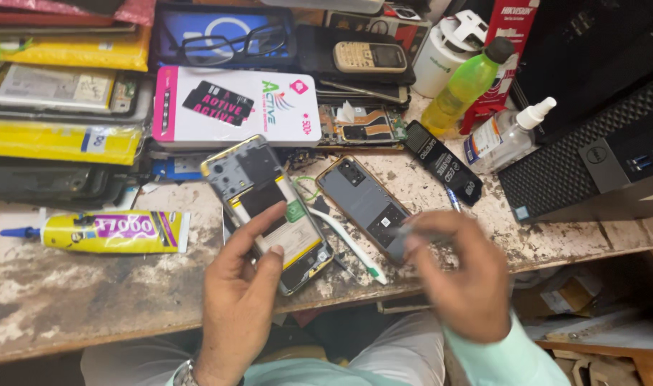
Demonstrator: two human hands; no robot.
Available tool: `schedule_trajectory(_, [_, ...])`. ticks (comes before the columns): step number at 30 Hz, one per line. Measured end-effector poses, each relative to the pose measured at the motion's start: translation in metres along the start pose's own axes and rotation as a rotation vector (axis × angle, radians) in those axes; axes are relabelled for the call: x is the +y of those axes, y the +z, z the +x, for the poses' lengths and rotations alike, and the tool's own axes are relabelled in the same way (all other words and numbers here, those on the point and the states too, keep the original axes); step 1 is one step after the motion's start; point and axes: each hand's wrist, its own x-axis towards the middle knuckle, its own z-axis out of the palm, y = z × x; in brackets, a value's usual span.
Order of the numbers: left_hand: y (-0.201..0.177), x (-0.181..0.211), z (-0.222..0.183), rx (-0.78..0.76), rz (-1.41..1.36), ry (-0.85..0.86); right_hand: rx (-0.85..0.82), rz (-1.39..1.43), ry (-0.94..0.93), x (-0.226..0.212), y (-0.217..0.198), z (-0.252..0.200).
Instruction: The person uses a screwdriver to remove screws from the internal frame of a disassembled smartphone. They carefully unscrew multiple fasteners around the battery and motherboard area while holding the device steady.
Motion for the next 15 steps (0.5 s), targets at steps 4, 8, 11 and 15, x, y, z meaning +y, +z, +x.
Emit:
schedule_trajectory(4, [0.001, 0.005, 0.005, -0.025, 0.024, 0.067, 0.094, 0.003, 0.117, 0.023, -0.007, 0.007])
schedule_trajectory(8, [0.006, 0.013, 0.004, 0.009, 0.068, 0.026, 0.061, -0.101, 0.075, 0.029, -0.005, 0.007])
schedule_trajectory(11, [0.006, 0.017, 0.003, 0.004, 0.058, -0.004, 0.060, -0.130, 0.067, 0.029, -0.002, 0.009])
schedule_trajectory(15, [0.005, 0.019, 0.004, -0.016, 0.117, 0.005, 0.037, -0.091, 0.106, 0.030, 0.002, 0.011])
